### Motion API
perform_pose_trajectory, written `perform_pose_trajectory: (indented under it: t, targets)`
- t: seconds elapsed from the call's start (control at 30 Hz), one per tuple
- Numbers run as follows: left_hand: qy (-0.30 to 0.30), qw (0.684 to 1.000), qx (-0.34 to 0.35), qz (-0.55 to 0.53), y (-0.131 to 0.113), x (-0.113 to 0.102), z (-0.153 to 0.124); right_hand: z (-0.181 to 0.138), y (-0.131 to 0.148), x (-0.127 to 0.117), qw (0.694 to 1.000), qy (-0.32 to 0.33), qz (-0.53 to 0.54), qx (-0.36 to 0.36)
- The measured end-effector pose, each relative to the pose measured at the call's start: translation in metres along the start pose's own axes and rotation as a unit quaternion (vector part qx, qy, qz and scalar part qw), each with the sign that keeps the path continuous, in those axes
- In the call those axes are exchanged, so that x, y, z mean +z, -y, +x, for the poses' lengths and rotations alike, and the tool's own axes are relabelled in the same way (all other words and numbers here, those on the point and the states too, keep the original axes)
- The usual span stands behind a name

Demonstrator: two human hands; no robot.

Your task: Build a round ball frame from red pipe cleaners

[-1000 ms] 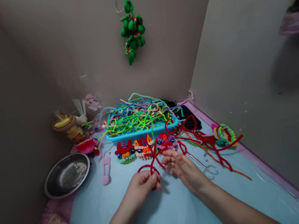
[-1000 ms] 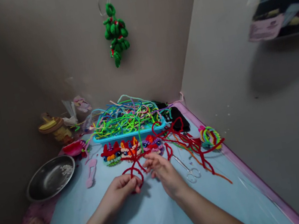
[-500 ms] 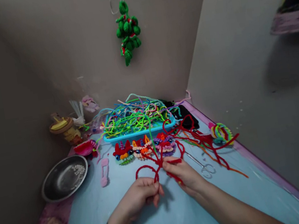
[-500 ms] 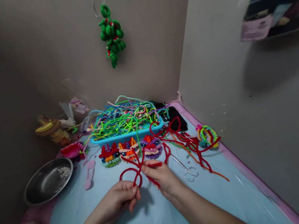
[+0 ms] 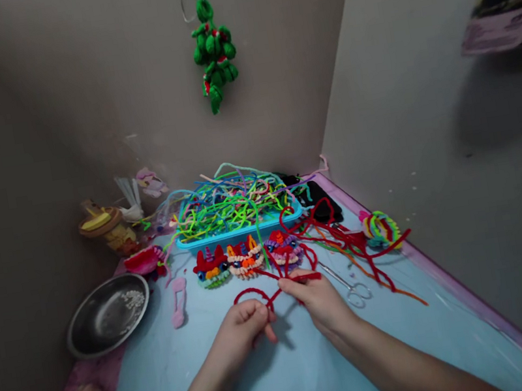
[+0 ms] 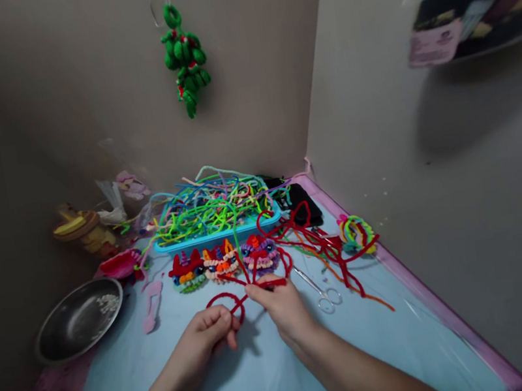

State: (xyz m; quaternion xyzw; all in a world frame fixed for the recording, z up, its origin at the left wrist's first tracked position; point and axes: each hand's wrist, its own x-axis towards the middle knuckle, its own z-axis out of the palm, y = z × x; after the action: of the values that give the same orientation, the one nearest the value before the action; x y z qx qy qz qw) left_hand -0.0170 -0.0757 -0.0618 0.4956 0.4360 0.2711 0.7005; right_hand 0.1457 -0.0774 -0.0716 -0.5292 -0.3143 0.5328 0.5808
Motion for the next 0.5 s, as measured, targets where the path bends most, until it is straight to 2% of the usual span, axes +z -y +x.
perform_pose_trajectory:
  t: [0.13,0.2,0.27,0.4,0.5]
  targets:
    - [0.002,0.998,-0.028,-0.049,0.002,0.001,-0.001,0.000,0.000,0.001,1.000,-0.015,0.013,-0.011]
    - [-0.004,0.999,-0.037,-0.026,0.000,0.001,-0.001,0.003,0.000,-0.001,1.000,-0.010,0.007,-0.011]
    - [-0.024,1.000,-0.011,0.008,-0.002,0.000,0.000,0.005,0.000,-0.005,1.000,-0.003,-0.005,-0.019]
    - [-0.146,0.981,0.107,0.070,-0.011,-0.003,0.000,0.004,0.004,-0.006,1.000,0.008,-0.018,-0.012]
    - [-0.210,0.961,0.142,0.113,-0.016,-0.004,-0.004,-0.003,0.004,-0.001,0.999,0.036,-0.039,0.005]
